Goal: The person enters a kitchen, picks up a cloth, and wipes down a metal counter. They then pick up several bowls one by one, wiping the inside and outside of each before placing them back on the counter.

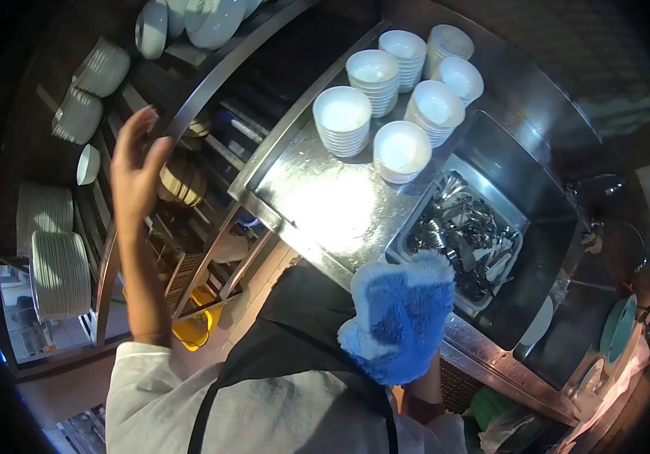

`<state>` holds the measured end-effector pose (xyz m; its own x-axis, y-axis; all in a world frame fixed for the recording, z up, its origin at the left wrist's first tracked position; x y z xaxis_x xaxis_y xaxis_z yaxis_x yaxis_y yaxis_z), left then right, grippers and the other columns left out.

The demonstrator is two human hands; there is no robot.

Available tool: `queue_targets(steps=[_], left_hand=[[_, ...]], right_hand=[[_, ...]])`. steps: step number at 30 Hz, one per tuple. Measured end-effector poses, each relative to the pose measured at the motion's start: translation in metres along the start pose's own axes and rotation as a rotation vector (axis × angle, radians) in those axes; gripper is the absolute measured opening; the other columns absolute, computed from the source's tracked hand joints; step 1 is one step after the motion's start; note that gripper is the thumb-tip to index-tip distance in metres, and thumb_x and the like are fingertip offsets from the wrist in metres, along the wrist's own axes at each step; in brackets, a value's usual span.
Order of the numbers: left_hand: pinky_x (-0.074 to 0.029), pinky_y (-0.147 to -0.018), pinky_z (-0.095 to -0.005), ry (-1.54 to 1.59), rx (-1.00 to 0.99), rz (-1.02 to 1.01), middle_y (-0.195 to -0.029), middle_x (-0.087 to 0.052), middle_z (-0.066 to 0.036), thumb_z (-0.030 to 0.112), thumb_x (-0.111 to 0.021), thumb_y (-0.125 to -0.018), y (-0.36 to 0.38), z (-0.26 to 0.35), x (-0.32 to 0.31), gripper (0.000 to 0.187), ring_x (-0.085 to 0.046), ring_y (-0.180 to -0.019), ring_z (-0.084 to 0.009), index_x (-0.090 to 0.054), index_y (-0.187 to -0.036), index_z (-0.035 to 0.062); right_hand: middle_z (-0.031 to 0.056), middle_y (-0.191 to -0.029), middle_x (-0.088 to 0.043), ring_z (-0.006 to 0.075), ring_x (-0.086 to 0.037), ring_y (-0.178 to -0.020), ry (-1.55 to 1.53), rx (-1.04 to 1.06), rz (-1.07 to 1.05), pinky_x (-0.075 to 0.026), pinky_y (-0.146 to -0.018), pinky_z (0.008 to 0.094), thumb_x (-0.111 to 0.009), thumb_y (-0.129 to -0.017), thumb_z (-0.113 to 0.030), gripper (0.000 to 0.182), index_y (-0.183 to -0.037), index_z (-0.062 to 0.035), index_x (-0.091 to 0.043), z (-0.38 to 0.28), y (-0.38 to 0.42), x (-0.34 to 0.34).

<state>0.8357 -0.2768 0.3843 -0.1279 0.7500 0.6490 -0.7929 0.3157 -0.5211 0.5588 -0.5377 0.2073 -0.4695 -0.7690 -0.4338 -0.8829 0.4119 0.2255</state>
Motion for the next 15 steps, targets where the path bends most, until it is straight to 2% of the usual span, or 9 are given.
queue_targets(steps=[3, 4, 7, 8, 9, 10, 11, 12, 15], left_hand=[[-0.037, -0.091, -0.0300, 0.016, 0.237, 0.076, -0.109, -0.055, -0.012, 0.019, -0.064, -0.078, 0.023, -0.051, 0.065, 0.043, -0.050, -0.105, -0.0192, -0.051, -0.115, -0.0008], [-0.037, -0.090, -0.0300, 0.138, 0.193, 0.004, -0.108, -0.054, -0.011, 0.027, -0.062, -0.079, 0.036, -0.053, 0.066, 0.045, -0.049, -0.104, -0.0175, -0.051, -0.114, -0.0002], [-0.037, -0.093, -0.0338, 0.330, 0.276, -0.385, -0.114, -0.049, -0.010, 0.062, -0.065, -0.065, 0.094, -0.042, 0.015, 0.084, -0.049, -0.105, -0.0221, -0.046, -0.120, 0.0011], [-0.037, -0.092, -0.0352, 0.740, 0.339, -0.523, -0.128, -0.039, -0.013, 0.065, -0.064, -0.063, 0.130, -0.037, -0.020, 0.098, -0.045, -0.113, -0.0241, -0.032, -0.132, 0.0040], [-0.031, -0.099, -0.0377, 0.866, 0.331, -0.685, -0.140, -0.023, -0.016, 0.056, -0.072, -0.061, 0.164, -0.033, -0.047, 0.110, -0.031, -0.126, -0.0284, -0.014, -0.139, 0.0040], [-0.022, -0.105, -0.0392, 0.904, 0.331, -0.779, -0.144, -0.012, -0.019, 0.042, -0.080, -0.055, 0.185, -0.020, -0.070, 0.120, -0.014, -0.134, -0.0298, -0.004, -0.140, 0.0018], [-0.015, -0.108, -0.0392, 0.634, 0.134, -0.848, -0.144, -0.009, -0.022, 0.029, -0.082, -0.053, 0.188, -0.005, -0.075, 0.119, -0.007, -0.135, -0.0302, -0.004, -0.138, -0.0023], [-0.020, -0.106, -0.0371, 0.609, 0.192, -0.788, -0.140, -0.019, -0.023, 0.026, -0.081, -0.057, 0.210, -0.014, -0.090, 0.114, -0.019, -0.132, -0.0295, -0.006, -0.137, -0.0038], [-0.028, -0.102, -0.0362, 0.817, 0.363, -0.826, -0.131, -0.034, -0.019, 0.025, -0.079, -0.061, 0.206, -0.038, -0.086, 0.104, -0.033, -0.124, -0.0275, -0.013, -0.135, -0.0051]], right_hand=[[0.0047, -0.100, -0.052, 0.0176, -0.056, -0.081, 0.358, 0.170, -0.190, -0.043, -0.082, 0.0292, -0.046, -0.090, -0.025, 0.029, -0.113, -0.0071, -0.048, -0.034, -0.037, -0.050], [0.0046, -0.099, -0.051, 0.0177, -0.056, -0.080, 0.480, 0.222, -0.241, -0.043, -0.081, 0.0295, -0.047, -0.090, -0.025, 0.029, -0.113, -0.0070, -0.048, -0.042, -0.042, -0.072], [0.0042, -0.098, -0.049, 0.0181, -0.055, -0.077, 0.865, 0.370, -0.392, -0.043, -0.080, 0.0305, -0.047, -0.089, -0.024, 0.030, -0.113, -0.0065, -0.047, -0.046, -0.020, -0.151], [0.0041, -0.097, -0.049, 0.0182, -0.055, -0.076, 0.999, 0.408, -0.448, -0.043, -0.079, 0.0308, -0.048, -0.089, -0.024, 0.030, -0.113, -0.0063, -0.046, -0.048, -0.019, -0.170], [0.0041, -0.097, -0.049, 0.0182, -0.055, -0.076, 1.013, 0.396, -0.441, -0.043, -0.079, 0.0308, -0.048, -0.089, -0.024, 0.030, -0.113, -0.0063, -0.046, -0.030, -0.014, -0.180], [0.0055, -0.099, -0.050, 0.0171, -0.053, -0.082, 0.781, 0.198, -0.395, -0.041, -0.082, 0.0309, -0.042, -0.091, -0.032, 0.036, -0.113, -0.0041, -0.046, 0.008, -0.012, -0.181], [0.0069, -0.100, -0.050, 0.0160, -0.051, -0.087, 0.543, 0.008, -0.340, -0.040, -0.084, 0.0309, -0.035, -0.092, -0.039, 0.044, -0.113, -0.0018, -0.045, 0.053, -0.008, -0.178], [0.0083, -0.101, -0.051, 0.0150, -0.049, -0.092, 0.300, -0.173, -0.279, -0.038, -0.087, 0.0310, -0.029, -0.094, -0.047, 0.053, -0.112, 0.0004, -0.045, 0.090, -0.005, -0.171], [0.0095, -0.106, -0.048, 0.0162, -0.043, -0.101, 0.575, -0.251, -0.346, -0.035, -0.089, 0.0296, -0.023, -0.091, -0.054, 0.065, -0.117, 0.0030, -0.039, 0.152, 0.002, -0.154]])
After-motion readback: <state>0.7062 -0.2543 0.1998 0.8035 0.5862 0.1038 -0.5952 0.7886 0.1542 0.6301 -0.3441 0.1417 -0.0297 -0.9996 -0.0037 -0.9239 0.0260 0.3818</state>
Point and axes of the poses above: each hand's wrist, its own y-axis away from the middle knuckle, its own x-axis out of the back of the hand, z = x × y, the point moved 6 cm from there along -y, towards the middle knuckle
